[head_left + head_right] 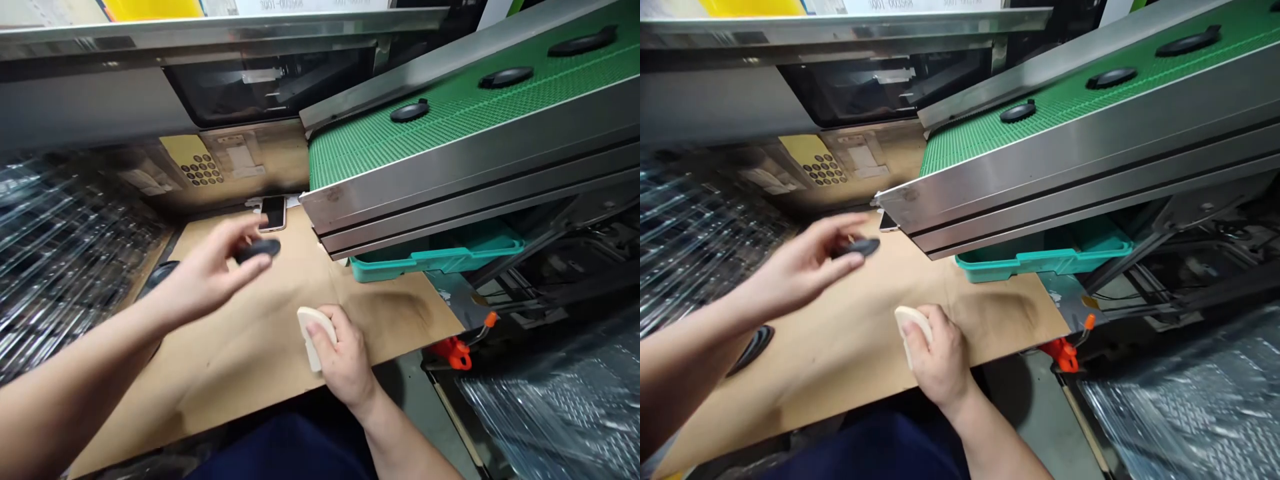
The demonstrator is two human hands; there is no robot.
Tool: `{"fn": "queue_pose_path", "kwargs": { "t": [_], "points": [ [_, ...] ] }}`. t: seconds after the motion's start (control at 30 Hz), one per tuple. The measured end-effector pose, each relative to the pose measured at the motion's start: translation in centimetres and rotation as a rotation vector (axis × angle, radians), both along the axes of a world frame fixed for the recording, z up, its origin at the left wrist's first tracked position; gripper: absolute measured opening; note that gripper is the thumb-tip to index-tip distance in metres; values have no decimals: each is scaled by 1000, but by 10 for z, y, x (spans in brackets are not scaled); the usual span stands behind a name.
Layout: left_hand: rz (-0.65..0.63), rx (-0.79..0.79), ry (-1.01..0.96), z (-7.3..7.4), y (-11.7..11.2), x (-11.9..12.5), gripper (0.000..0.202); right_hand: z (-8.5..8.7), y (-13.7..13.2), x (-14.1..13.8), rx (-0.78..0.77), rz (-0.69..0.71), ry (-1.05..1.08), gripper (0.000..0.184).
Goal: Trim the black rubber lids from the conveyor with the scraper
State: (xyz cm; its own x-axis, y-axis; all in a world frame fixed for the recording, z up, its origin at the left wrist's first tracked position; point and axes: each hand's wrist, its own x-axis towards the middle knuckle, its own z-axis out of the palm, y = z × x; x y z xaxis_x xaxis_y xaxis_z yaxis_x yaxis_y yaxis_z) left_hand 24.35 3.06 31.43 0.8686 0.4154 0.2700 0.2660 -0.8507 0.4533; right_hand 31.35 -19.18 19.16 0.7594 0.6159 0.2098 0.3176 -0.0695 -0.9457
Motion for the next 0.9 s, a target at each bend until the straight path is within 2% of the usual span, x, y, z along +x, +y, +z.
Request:
{"fn": "queue_pose_path", "kwargs": {
  "t": [0.07,0.13,0.2,0.27,0.37,0.43,0.5,0.6,0.77,0.9],
  "points": [
    [-135,-265,259,-26,-12,-40,66,0,-1,-1,9,-26,-24,21],
    [-197,-530,347,-50,-26,-68,68,1,-2,-7,-2,-16,-73,19],
    [-178,-792,226,-70,-42,-83,68,4,-2,-17,-11,37,-132,16],
    [-143,-1107,4,-86,-55,-88,64,7,-3,-31,2,126,-190,14],
    [-78,-1606,-296,-98,-69,-90,52,11,-4,-46,18,286,-229,16],
    [-24,-1839,-402,-101,-74,-91,51,13,-7,-50,5,310,-233,22],
    [4,-1966,-440,-101,-75,-92,53,16,-8,-49,-35,237,-267,27],
    [6,-2033,-455,-104,-73,-94,51,22,-5,-51,-121,165,-402,27],
    [-127,-2115,-447,-113,-72,-99,51,24,17,-66,-194,322,-746,22],
    [-185,-2121,-442,-117,-73,-103,49,25,30,-68,-258,288,-912,23]
  ]
}}
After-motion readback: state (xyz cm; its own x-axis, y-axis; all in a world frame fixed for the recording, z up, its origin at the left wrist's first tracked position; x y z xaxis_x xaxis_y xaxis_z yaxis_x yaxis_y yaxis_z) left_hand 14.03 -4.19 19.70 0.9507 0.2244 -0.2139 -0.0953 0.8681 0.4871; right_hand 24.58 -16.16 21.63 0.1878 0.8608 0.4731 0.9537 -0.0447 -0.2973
